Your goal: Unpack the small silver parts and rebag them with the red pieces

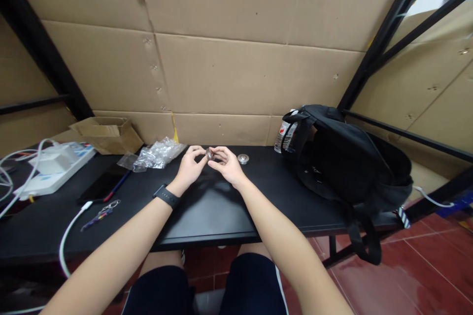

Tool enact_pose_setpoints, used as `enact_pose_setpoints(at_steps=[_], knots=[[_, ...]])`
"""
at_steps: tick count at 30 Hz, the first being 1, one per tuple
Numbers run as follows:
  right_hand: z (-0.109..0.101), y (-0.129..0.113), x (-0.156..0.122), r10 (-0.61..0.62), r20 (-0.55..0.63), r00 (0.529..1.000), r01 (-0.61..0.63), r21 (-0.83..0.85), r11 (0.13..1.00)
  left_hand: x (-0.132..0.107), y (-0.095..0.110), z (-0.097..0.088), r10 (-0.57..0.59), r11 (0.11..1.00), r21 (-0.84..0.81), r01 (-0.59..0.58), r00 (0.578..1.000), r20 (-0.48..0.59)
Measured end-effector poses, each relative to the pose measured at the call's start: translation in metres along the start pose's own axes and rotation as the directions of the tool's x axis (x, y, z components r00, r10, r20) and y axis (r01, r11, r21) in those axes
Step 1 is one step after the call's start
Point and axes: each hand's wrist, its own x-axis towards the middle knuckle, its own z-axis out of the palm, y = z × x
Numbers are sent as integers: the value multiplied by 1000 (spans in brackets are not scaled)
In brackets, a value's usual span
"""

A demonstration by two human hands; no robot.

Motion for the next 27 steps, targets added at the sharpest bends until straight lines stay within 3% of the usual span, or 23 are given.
enact_pose_setpoints(at_steps=[4,8,16,20,24,27], knots=[[1,1,0,23,-25,999,-23,-9,1000,-1,6,-3,33,991,128,-31,999,-15],[-4,-1,2,55,-52,997,-61,-129,990,-1,11,-5,42,981,188,-42,999,3],[-18,7,7,-24,-34,999,8,-399,917,-4,17,-6,46,977,205,-66,994,100],[-24,13,9,-45,-15,999,31,-521,853,-3,20,-11,18,991,127,-33,994,110],[-31,15,11,-25,9,1000,25,-634,773,-4,22,-17,45,986,145,-79,973,225],[-32,15,10,-8,20,1000,19,-631,776,-6,22,-17,48,966,227,-124,949,312]])
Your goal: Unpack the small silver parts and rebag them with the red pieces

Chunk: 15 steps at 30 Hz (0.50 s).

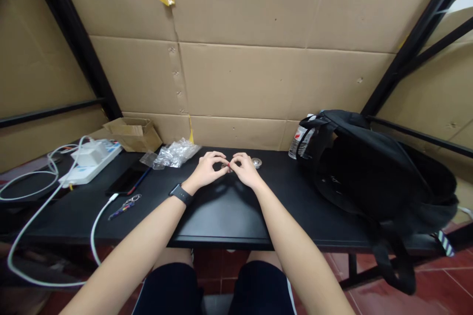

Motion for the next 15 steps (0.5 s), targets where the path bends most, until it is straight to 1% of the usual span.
enact_pose_setpoints(at_steps=[2,4,6,8,11,13,15], knots=[[-2,-1,0,-4,0,1000,4,13,1000,0,-3,2,-10,1000,28,9,999,40],[-4,-3,0,-5,-21,1000,5,6,1000,2,-9,3,-16,999,43,13,998,53],[-9,-4,1,2,-52,999,-4,-37,999,4,-18,1,-37,997,70,35,999,25],[-14,-3,1,12,-63,998,-19,-118,993,5,-31,-4,-89,988,124,90,996,-15],[-22,-1,-1,19,-6,1000,-20,-241,970,4,-50,-13,-165,962,221,160,986,4],[-26,1,-3,33,44,998,-19,-286,958,2,-59,-17,-182,954,249,167,983,38],[-31,4,-4,45,96,994,-13,-306,952,1,-64,-18,-178,955,253,155,981,71]])
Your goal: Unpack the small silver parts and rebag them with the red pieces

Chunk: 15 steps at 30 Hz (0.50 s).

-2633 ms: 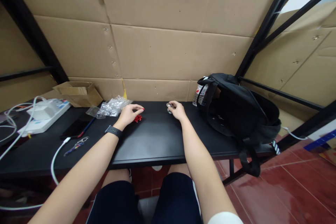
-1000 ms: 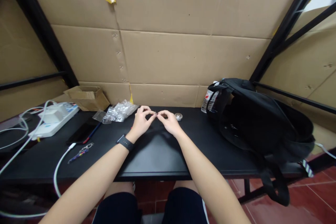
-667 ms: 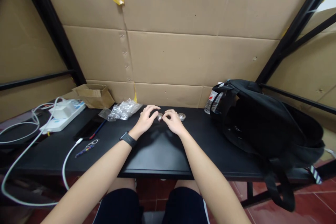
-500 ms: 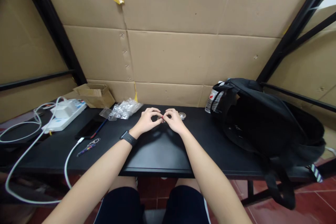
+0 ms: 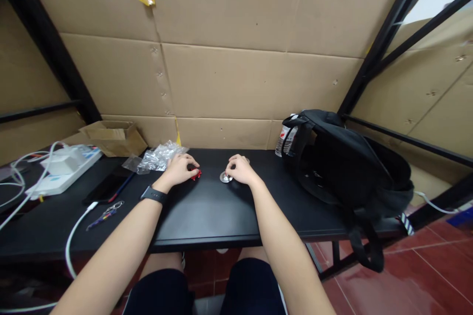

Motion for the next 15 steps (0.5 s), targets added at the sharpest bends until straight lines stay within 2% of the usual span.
enact_pose_setpoints(at_steps=[2,4,6,9,11,15], knots=[[-4,5,-1,-26,38,999,26,4,1000,0,0,2,16,1000,3,-16,1000,19],[-8,11,-1,-23,24,999,23,-5,1000,0,1,4,21,1000,19,-22,999,32],[-12,17,-1,63,-52,997,-66,-64,996,0,2,6,19,999,36,-20,999,41],[-16,26,-3,220,-150,964,-243,-164,956,0,2,6,17,999,38,-19,999,41],[-16,32,-4,263,-137,955,-287,-192,939,0,1,6,17,999,29,-18,999,33],[-14,41,-4,286,-90,954,-299,-200,933,-1,3,4,8,1000,22,-8,1000,0]])
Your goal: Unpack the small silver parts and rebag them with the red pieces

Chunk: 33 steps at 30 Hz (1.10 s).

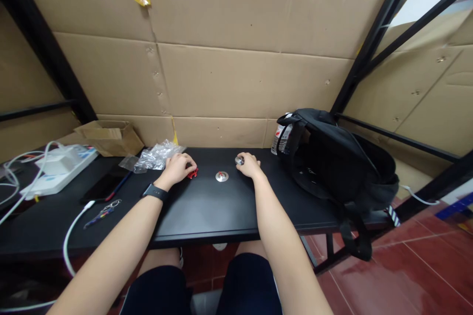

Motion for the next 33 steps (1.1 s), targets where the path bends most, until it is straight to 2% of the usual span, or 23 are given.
enact_pose_setpoints(at_steps=[3,13,16,19,22,27,30,33], knots=[[1,1,2,31,-37,999,-30,13,999,1,5,-2,-9,999,-31,7,999,-42],[-1,3,5,19,-124,992,-12,57,998,-4,32,-9,17,926,-376,-43,997,-72],[2,1,7,-19,-174,984,53,191,980,-5,38,-6,19,905,-420,-69,992,-121],[4,-11,5,-64,-222,973,158,438,885,-4,42,-2,20,904,-420,-81,989,-147],[6,-36,-5,-95,-252,963,241,651,719,-2,44,3,-12,886,-457,-77,982,-189],[14,-78,-26,-202,-225,953,299,807,509,3,45,11,-25,818,-556,-147,957,-289],[21,-89,-30,-223,-224,949,305,837,455,5,47,14,-44,791,-593,-149,953,-298],[27,-90,-28,-217,-206,954,285,850,443,5,52,16,-49,765,-625,-155,954,-296]])
